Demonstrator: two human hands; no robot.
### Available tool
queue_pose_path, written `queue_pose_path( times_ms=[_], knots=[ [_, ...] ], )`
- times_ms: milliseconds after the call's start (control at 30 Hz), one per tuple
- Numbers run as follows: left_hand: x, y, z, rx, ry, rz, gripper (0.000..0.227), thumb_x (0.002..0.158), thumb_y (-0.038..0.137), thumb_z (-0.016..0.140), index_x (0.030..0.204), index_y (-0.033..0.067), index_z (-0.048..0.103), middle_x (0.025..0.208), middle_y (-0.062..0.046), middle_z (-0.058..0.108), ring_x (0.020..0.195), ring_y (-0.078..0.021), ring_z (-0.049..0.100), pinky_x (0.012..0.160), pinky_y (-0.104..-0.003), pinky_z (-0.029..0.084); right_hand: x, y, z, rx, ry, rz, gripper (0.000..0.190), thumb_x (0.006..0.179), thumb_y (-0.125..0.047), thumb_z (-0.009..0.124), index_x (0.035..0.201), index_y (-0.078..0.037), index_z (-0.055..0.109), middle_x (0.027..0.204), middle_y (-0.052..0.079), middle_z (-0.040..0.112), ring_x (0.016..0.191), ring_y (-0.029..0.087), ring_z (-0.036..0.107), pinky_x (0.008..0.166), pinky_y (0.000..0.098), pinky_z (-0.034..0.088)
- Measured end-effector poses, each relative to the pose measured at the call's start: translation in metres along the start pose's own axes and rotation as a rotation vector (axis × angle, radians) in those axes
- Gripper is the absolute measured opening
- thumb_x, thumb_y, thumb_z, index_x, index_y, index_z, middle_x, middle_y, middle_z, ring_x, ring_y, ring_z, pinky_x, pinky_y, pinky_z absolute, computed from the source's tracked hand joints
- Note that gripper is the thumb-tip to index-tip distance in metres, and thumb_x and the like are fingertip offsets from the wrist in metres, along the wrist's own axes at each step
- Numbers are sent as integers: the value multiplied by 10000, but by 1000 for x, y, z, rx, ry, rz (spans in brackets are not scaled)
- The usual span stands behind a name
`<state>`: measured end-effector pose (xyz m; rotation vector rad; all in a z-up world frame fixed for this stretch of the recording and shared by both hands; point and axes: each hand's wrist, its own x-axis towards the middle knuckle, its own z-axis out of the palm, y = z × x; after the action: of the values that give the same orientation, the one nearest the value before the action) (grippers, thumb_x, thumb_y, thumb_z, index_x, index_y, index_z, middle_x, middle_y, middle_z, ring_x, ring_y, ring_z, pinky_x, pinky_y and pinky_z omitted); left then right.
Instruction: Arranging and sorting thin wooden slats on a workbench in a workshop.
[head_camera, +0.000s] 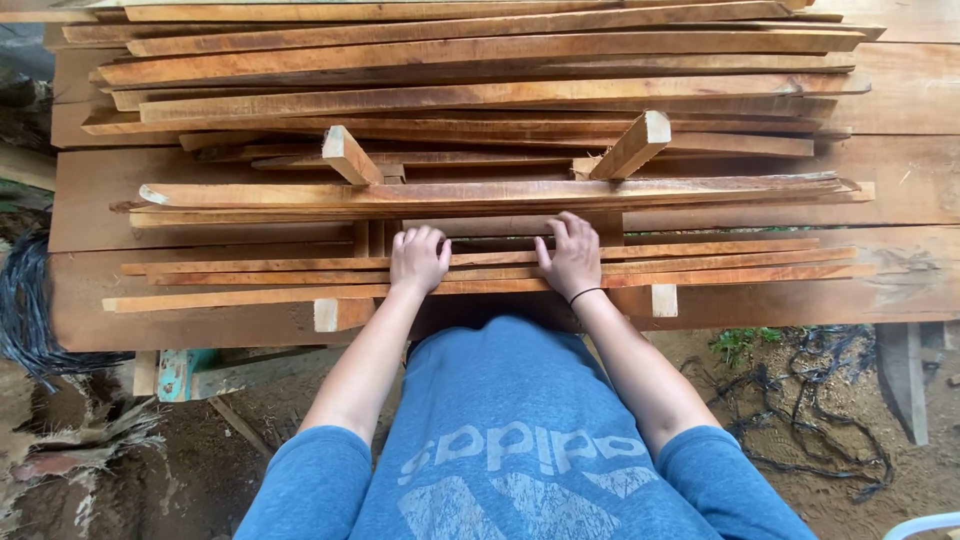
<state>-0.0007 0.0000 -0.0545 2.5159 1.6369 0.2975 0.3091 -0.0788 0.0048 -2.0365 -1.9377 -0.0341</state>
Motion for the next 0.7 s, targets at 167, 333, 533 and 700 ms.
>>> queue_pose_path(
  times_ms=[167, 333, 533, 700],
  knots=[
    [5, 35, -57, 267, 42, 172, 652, 937, 511, 662, 1474, 183, 491, 1604, -71, 377, 1482, -302, 292, 1209, -505, 160, 8, -18, -15, -95, -75, -20, 766, 912, -418, 692, 1557, -137, 388, 1657, 172, 277, 1533, 394, 213, 1227, 610, 109],
    [42, 33, -58, 186, -150, 63, 1110, 907, 728, 612, 1678, 80, 145, 1768, -149, 38, 1607, -386, -54, 1234, -591, -152, 47, -24, -19, -134, -175, 85, 974, 884, -564, 682, 1649, -130, 264, 1738, 154, 156, 1598, 381, 80, 1234, 673, -4],
    [41, 30, -56, -15, -113, -41, 940, 919, 676, 631, 1621, 119, 345, 1531, -129, 435, 1500, -362, 304, 1241, -657, 58, 44, -10, 8, -111, -56, 83, 819, 876, -702, 654, 1491, -172, 551, 1423, 49, 518, 1451, 307, 356, 1219, 684, 52],
    [-1, 27, -43, -87, 46, -1, 587, 1021, 616, 527, 1397, 170, 595, 1451, -47, 513, 1441, -267, 397, 1206, -628, 121, 5, -13, -4, 37, 15, 54, 570, 886, -590, 696, 1329, -241, 612, 1363, 1, 530, 1388, 283, 424, 1192, 669, 193]
  ],
)
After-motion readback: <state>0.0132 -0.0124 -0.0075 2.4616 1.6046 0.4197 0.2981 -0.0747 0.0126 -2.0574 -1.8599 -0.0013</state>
